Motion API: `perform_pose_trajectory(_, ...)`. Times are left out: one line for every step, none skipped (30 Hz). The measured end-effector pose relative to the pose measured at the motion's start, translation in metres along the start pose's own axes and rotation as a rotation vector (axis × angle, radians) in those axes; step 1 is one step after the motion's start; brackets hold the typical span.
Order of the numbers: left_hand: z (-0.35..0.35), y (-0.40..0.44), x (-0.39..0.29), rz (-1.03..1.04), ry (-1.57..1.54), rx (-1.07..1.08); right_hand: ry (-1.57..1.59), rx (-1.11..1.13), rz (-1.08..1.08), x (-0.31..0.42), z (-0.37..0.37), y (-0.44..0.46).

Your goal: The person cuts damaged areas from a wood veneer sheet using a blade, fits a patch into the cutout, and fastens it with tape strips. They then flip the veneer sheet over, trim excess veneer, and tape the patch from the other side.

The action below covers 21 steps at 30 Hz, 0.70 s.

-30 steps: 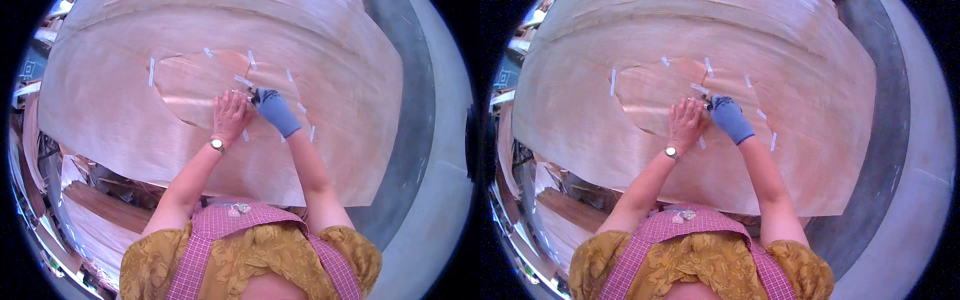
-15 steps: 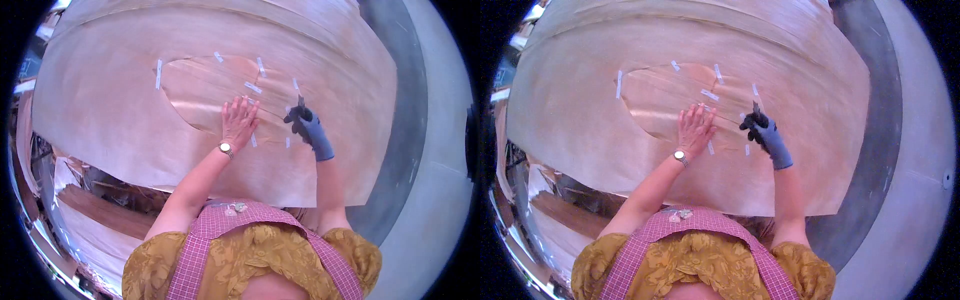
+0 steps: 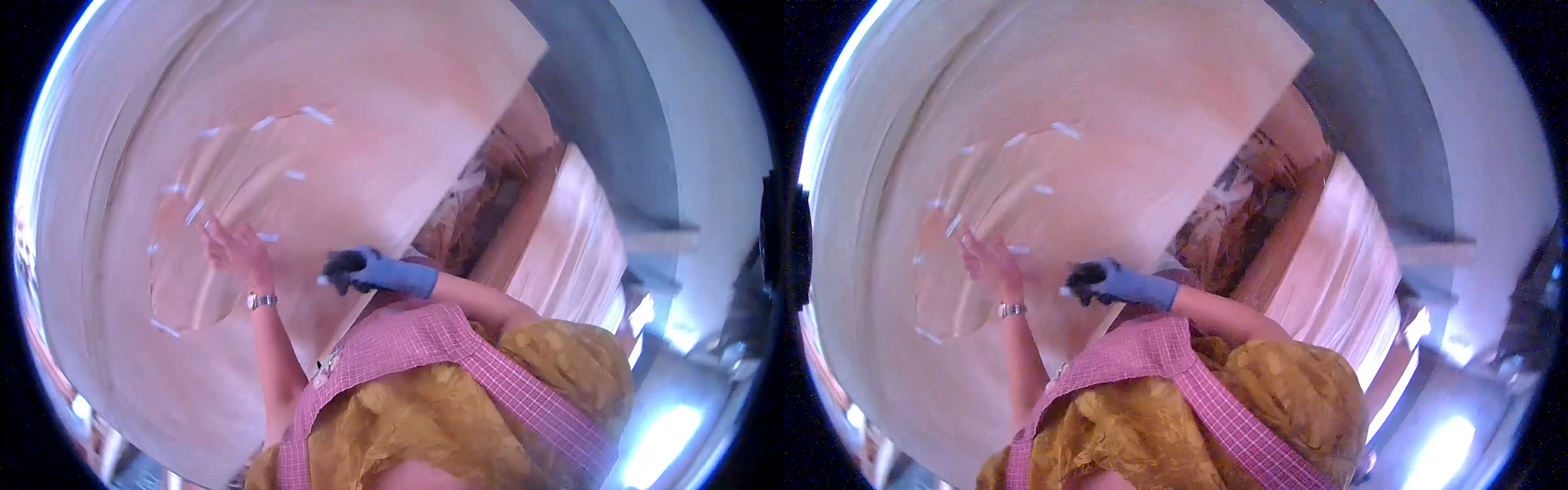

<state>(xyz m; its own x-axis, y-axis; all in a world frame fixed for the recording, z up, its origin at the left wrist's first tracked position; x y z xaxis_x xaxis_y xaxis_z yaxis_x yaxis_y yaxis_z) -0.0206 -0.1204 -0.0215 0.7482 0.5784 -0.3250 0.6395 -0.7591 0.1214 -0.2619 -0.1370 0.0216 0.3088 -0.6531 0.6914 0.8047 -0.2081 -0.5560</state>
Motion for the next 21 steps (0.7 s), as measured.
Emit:
perform_pose_trajectory(-0.01,0.002,-0.019,0.018,-0.028,-0.022,0.025,0.023,-0.042,-0.004,0.004,0.0)
perform_pose_trajectory(-0.013,0.006,-0.037,0.077,-0.067,-0.012,0.047,0.046,-0.086,-0.005,0.014,0.002)
perform_pose_trajectory(-0.014,0.006,-0.057,0.126,-0.104,-0.004,0.062,0.077,-0.127,-0.005,0.02,-0.001)
perform_pose_trajectory(-0.013,0.006,-0.082,0.174,-0.14,0.006,0.08,0.088,-0.179,0.002,0.019,-0.011)
perform_pose_trajectory(-0.01,0.007,-0.109,0.211,-0.17,0.01,0.096,0.099,-0.231,0.009,0.016,-0.022)
perform_pose_trajectory(-0.004,0.008,-0.139,0.245,-0.199,0.016,0.112,0.111,-0.281,0.01,0.011,-0.03)
perform_pose_trajectory(0.007,0.006,-0.174,0.276,-0.226,0.026,0.03,-0.056,-0.406,0.005,-0.001,-0.04)
perform_pose_trajectory(0.038,0.006,-0.201,0.329,-0.296,0.024,-0.063,-0.233,-0.521,-0.009,-0.019,-0.035)
perform_pose_trajectory(0.059,0.0,-0.239,0.387,-0.347,0.029,-0.137,-0.355,-0.551,-0.011,-0.039,-0.052)
perform_pose_trajectory(0.075,-0.005,-0.272,0.437,-0.408,0.035,-0.212,-0.484,-0.568,-0.014,-0.059,-0.07)
perform_pose_trajectory(0.096,-0.009,-0.31,0.482,-0.421,0.09,-0.291,-0.55,-0.503,-0.005,-0.089,-0.103)
perform_pose_trajectory(0.114,-0.013,-0.341,0.52,-0.419,0.15,-0.358,-0.604,-0.43,-0.006,-0.116,-0.126)
perform_pose_trajectory(0.13,-0.02,-0.37,0.553,-0.411,0.214,-0.245,-0.691,-0.411,-0.031,-0.148,-0.133)
perform_pose_trajectory(0.138,-0.024,-0.399,0.631,-0.313,0.227,-0.035,-0.768,-0.501,-0.06,-0.17,-0.135)
perform_pose_trajectory(0.15,-0.032,-0.435,0.709,-0.214,0.24,0.181,-0.84,-0.587,-0.093,-0.199,-0.142)
perform_pose_trajectory(0.159,-0.037,-0.456,0.784,-0.12,0.251,0.15,-0.875,-0.57,-0.114,-0.223,-0.156)
perform_pose_trajectory(0.172,-0.04,-0.461,0.798,-0.047,0.274,0.115,-0.908,-0.552,-0.137,-0.249,-0.173)
perform_pose_trajectory(0.188,-0.039,-0.463,0.811,0.026,0.295,-0.017,-0.94,-0.332,-0.169,-0.275,-0.189)
perform_pose_trajectory(0.205,-0.039,-0.466,0.822,0.097,0.315,-0.151,-0.959,-0.109,-0.206,-0.302,-0.199)
perform_pose_trajectory(0.214,-0.039,-0.468,0.827,0.1,0.288,-0.211,-0.938,0.039,-0.265,-0.327,-0.185)
perform_pose_trajectory(0.221,-0.039,-0.466,0.834,0.101,0.265,-0.268,-0.912,0.188,-0.326,-0.348,-0.16)
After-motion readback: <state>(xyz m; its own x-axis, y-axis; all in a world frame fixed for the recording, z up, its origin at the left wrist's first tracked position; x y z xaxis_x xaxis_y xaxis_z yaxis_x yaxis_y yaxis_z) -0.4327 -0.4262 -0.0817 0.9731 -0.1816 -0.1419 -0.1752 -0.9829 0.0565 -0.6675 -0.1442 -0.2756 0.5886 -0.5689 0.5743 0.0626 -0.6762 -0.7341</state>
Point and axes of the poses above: each hand's wrist, its own y-axis towards the middle knuckle, its own z-axis out of the palm, x = y × z, the point moved 4 cm from there along y, towards the middle knuckle, and after that the axes turned 9 degrees about x, right-handed, at the moved point
